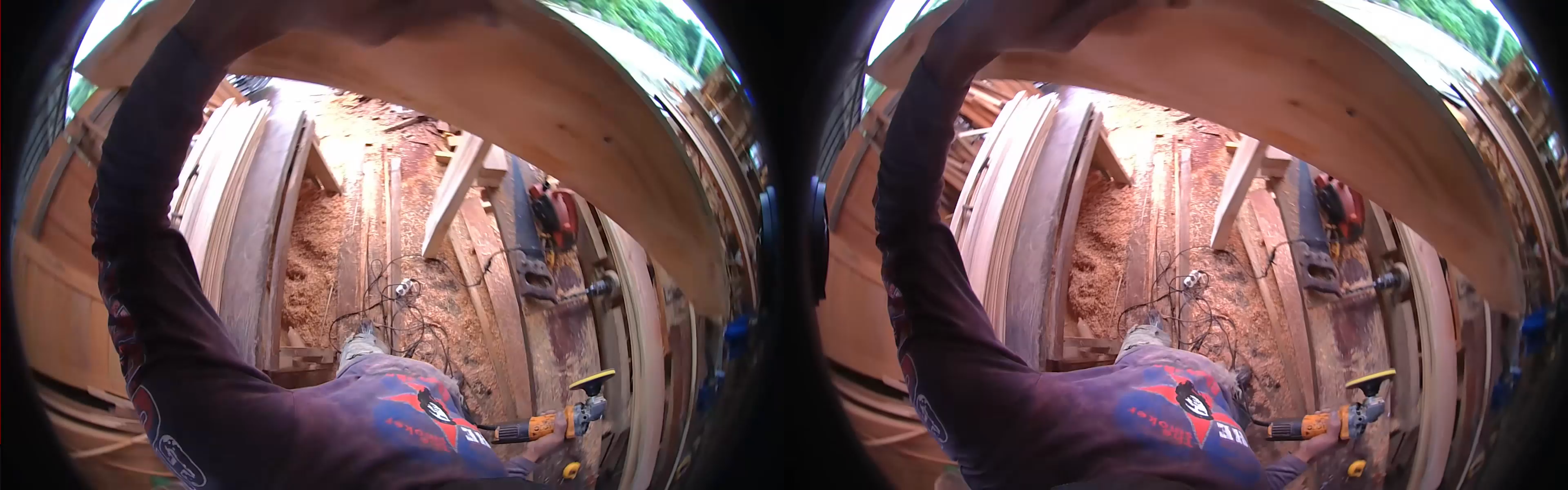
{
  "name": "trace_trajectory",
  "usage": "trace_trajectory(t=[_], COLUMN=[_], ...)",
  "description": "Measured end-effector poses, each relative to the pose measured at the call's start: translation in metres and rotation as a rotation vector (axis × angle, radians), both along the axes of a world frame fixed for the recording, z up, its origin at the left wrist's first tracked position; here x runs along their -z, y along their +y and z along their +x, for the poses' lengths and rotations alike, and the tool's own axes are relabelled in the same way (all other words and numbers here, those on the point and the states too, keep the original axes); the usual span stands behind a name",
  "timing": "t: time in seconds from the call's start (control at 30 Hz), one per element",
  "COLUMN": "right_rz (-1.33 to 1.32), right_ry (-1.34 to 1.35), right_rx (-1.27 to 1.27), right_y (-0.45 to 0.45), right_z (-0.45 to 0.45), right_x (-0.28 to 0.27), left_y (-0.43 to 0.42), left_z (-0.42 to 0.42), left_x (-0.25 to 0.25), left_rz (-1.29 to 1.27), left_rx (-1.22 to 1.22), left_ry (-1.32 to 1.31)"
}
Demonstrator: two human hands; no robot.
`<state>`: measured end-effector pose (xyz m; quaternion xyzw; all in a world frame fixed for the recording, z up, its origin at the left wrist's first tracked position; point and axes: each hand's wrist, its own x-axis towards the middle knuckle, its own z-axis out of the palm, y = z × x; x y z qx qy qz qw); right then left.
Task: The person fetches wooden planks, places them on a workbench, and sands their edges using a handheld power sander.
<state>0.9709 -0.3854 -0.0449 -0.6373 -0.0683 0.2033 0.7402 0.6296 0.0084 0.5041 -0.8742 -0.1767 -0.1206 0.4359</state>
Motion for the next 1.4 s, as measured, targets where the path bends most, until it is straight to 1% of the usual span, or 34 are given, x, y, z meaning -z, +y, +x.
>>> trace_trajectory(t=[0.03,0.07,0.1,0.17,0.2,0.23,0.27,0.3,0.37,0.4,0.47,0.53,0.6,0.63,0.7,0.77,0.83,0.93,0.97,1.03,1.07,1.13,1.17,1.23,1.27,1.3,1.37,1.4], right_rz=[0.017,-0.004,-0.001,-0.038,-0.007,-0.008,0.014,0.034,0.057,0.062,0.069,0.019,0.024,0.018,-0.006,-0.014,0.036,0.038,0.04,0.022,0.017,0.027,0.005,-0.025,-0.013,-0.007,-0.005,0.011], right_ry=[-0.049,-0.043,-0.044,-0.098,-0.111,-0.119,-0.098,-0.068,-0.074,-0.113,-0.148,-0.11,-0.091,-0.086,-0.053,-0.136,-0.101,-0.075,-0.068,-0.059,-0.071,-0.126,-0.134,-0.053,-0.076,-0.092,0.022,-0.034], right_rx=[-0.04,-0.093,-0.119,-0.18,-0.17,-0.191,-0.264,-0.337,-0.386,-0.39,-0.367,-0.452,-0.442,-0.443,-0.476,-0.492,-0.517,-0.589,-0.591,-0.603,-0.65,-0.733,-0.76,-0.805,-0.852,-0.881,-0.965,-1.014], right_y=[0.011,0.027,0.044,0.081,0.097,0.107,0.114,0.125,0.15,0.163,0.182,0.202,0.232,0.246,0.271,0.297,0.325,0.362,0.377,0.399,0.412,0.441,0.453,0.483,0.5,0.517,0.554,0.575], right_z=[-0.013,-0.012,-0.019,-0.033,-0.042,-0.045,-0.053,-0.055,-0.058,-0.063,-0.069,-0.085,-0.121,-0.138,-0.165,-0.192,-0.228,-0.268,-0.282,-0.305,-0.313,-0.327,-0.331,-0.336,-0.34,-0.349,-0.38,-0.382], right_x=[-0.006,-0.004,-0.01,-0.025,-0.028,-0.026,-0.029,-0.026,-0.015,-0.012,-0.006,-0.002,-0.02,-0.027,-0.019,-0.008,-0.018,-0.015,-0.018,-0.025,-0.032,-0.034,-0.032,-0.028,-0.029,-0.045,-0.087,-0.085], left_y=[-0.007,-0.003,-0.001,0.0,0.002,0.006,0.003,0.006,0.016,0.024,0.05,0.063,0.078,0.087,0.103,0.117,0.13,0.137,0.138,0.131,0.126,0.114,0.111,0.108,0.105,0.1,0.093,0.09], left_z=[-0.042,-0.061,-0.084,-0.13,-0.151,-0.17,-0.196,-0.213,-0.246,-0.269,-0.318,-0.366,-0.414,-0.438,-0.485,-0.526,-0.562,-0.605,-0.616,-0.637,-0.642,-0.647,-0.651,-0.661,-0.672,-0.68,-0.693,-0.695], left_x=[-0.006,-0.007,-0.008,-0.005,-0.004,-0.003,-0.004,0.0,0.015,0.025,0.044,0.049,0.059,0.064,0.076,0.096,0.122,0.156,0.165,0.183,0.192,0.211,0.226,0.261,0.282,0.303,0.343,0.361], left_rz=[0.02,-0.043,-0.04,0.078,0.076,0.097,0.121,0.125,0.139,0.14,0.197,0.058,0.023,0.025,-0.072,-0.061,-0.038,-0.2,-0.197,-0.351,-0.365,-0.391,-0.41,-0.433,-0.382,-0.373,-0.421,-0.417], left_rx=[-0.083,-0.127,-0.153,-0.17,-0.194,-0.336,-0.477,-0.497,-0.747,-0.755,-0.653,-0.822,-0.981,-0.977,-1.129,-1.178,-1.302,-1.379,-1.39,-1.449,-1.465,-1.449,-1.478,-1.442,-1.447,-1.469,-1.461,-1.489], left_ry=[-0.008,-0.063,-0.064,-0.123,-0.127,-0.153,-0.186,-0.191,-0.3,-0.299,-0.319,-0.426,-0.426,-0.419,-0.448,-0.41,-0.339,-0.362,-0.353,-0.505,-0.498,-0.618,-0.625,-0.75,-0.745,-0.77,-0.765,-0.794])
